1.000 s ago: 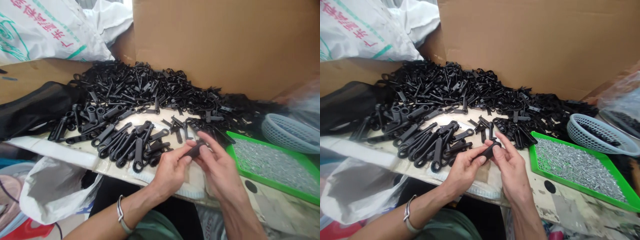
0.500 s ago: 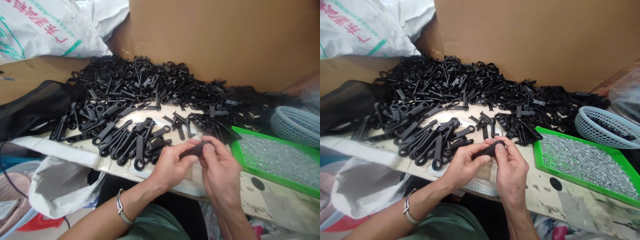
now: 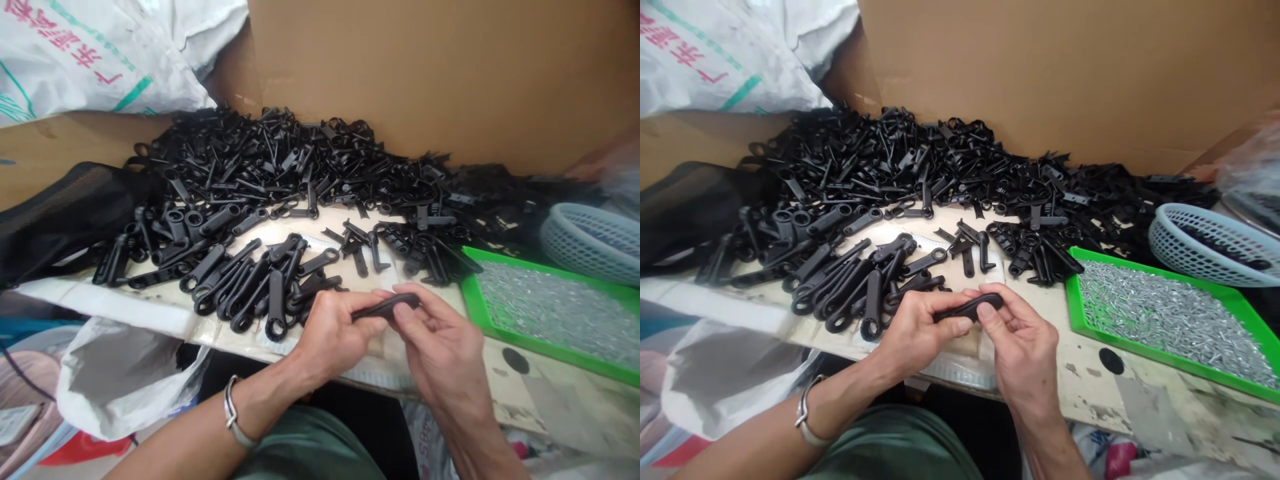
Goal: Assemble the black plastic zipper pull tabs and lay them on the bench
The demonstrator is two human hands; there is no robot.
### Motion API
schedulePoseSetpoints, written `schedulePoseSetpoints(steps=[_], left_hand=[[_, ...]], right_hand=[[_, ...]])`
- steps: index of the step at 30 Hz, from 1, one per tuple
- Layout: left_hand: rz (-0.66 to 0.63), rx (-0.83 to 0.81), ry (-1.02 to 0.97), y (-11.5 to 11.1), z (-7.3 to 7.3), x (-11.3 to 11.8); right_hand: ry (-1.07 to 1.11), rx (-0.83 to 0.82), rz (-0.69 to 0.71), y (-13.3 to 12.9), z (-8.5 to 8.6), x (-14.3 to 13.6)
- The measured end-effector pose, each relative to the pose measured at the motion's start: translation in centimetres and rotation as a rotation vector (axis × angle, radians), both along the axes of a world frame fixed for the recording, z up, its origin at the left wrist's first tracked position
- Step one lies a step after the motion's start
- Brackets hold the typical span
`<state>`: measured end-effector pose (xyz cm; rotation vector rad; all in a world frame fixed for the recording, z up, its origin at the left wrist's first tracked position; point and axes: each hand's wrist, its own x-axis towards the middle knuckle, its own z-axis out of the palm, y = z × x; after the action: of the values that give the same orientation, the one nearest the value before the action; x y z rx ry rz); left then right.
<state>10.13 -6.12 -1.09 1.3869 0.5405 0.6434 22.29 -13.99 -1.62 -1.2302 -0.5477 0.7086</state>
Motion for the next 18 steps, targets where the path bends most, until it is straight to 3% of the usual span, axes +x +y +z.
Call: schedulePoseSetpoints(steps=[4,7,12,14,18], left_hand=[[0.006,-0.050,-0.073,0.1,-0.1,0.6],[0.036,-0.156,-0.147,0.0,0.2,0.9],[0.166,-0.477,-0.277,-0.7,0.1,1.1],[0.125,-0.592,-0.341,-1.1,0.1,1.5],[0.106,-0.649,-0.423,-1.8,0.3,2.3]], right_hand=[[0.036,-0.010,0.066,0.4,0.1,0.3],[0.071,0.000,0.007,0.3,0.4,0.4],[0.181,0.093,-0.068,0.6,0.3,-0.4],[0.241,0.118,-0.059,0.8,0.1,-1.0],[0.311,0.124,-0.076,0.9,-0.2,-2.6]])
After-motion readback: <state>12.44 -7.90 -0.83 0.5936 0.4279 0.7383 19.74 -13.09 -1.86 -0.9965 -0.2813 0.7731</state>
